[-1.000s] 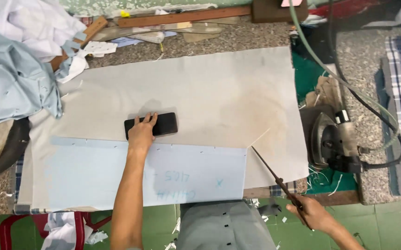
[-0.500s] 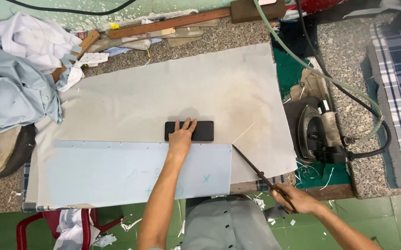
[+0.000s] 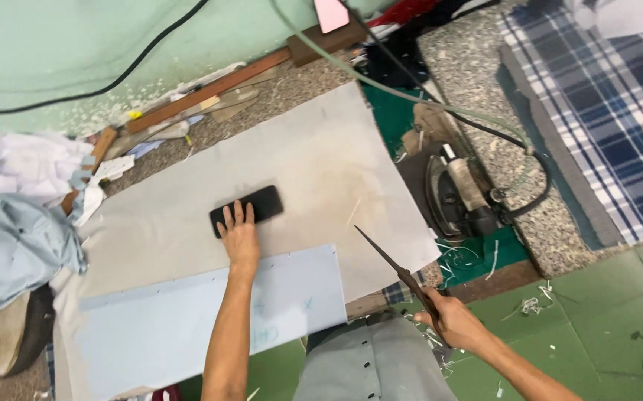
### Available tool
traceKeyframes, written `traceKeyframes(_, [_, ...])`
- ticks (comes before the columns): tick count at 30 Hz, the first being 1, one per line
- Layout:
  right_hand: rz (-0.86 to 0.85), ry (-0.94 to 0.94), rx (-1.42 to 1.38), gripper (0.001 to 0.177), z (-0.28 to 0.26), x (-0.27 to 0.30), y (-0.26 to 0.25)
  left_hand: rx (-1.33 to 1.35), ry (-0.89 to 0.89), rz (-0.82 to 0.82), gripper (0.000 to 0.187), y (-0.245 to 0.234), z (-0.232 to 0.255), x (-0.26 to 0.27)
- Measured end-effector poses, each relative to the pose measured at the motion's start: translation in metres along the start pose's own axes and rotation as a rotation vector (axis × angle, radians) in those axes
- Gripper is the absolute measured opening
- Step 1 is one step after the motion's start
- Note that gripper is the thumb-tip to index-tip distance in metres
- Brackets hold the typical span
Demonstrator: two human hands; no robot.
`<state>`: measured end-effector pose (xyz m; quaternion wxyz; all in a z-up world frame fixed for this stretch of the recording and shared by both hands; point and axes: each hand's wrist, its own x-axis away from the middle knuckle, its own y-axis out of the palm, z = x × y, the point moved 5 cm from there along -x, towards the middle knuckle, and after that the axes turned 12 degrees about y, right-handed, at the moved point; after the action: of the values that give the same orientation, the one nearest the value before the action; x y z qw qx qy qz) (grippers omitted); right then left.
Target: The person irons a light blue fabric piece on a work table, then uses shears to trim the edges. They repeat this process by folding the fabric, ironing it again, and cutting it into smaller sections.
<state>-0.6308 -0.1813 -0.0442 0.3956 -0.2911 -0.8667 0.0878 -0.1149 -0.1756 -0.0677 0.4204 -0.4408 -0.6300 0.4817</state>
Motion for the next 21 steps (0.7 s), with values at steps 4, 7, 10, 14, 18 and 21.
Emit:
traceKeyframes(4, [0.217, 0.315, -0.024, 0.061, 0.104, 0.034, 0.01, 0.031, 0.193, 0.293, 0.082, -0.017, 0.118, -0.006])
traceKeyframes(7, [0.63, 0.178, -0.235, 0.062, 0.125, 0.07, -0.025, 0.314, 0.12, 0.096, 0.081, -0.002, 0.242, 0.016])
traceKeyframes(10, [0.874, 0.364, -0.708, 0.034, 0.114, 0.096, -0.083, 0.646, 0.825, -0.078, 0.082, -0.066, 0.388, 0.087])
traceKeyframes(14, [1.012, 0.488, -0.517, 0.043, 0.126, 0.086, -0.157, 0.918, 1.467, -0.588, 0.049, -0.145, 0.433, 0.159])
traceKeyframes(18, [0.837, 0.692, -0.142, 0.041, 0.147, 0.025, -0.214, 1.043, 1.26, -0.026, 0.035, -0.145, 0.371, 0.123])
traceKeyframes(21, [0.727, 0.669, -0.049, 0.043, 0.117, -0.012, -0.247, 1.005, 1.03, 0.211, 0.025, -0.133, 0.29, 0.109])
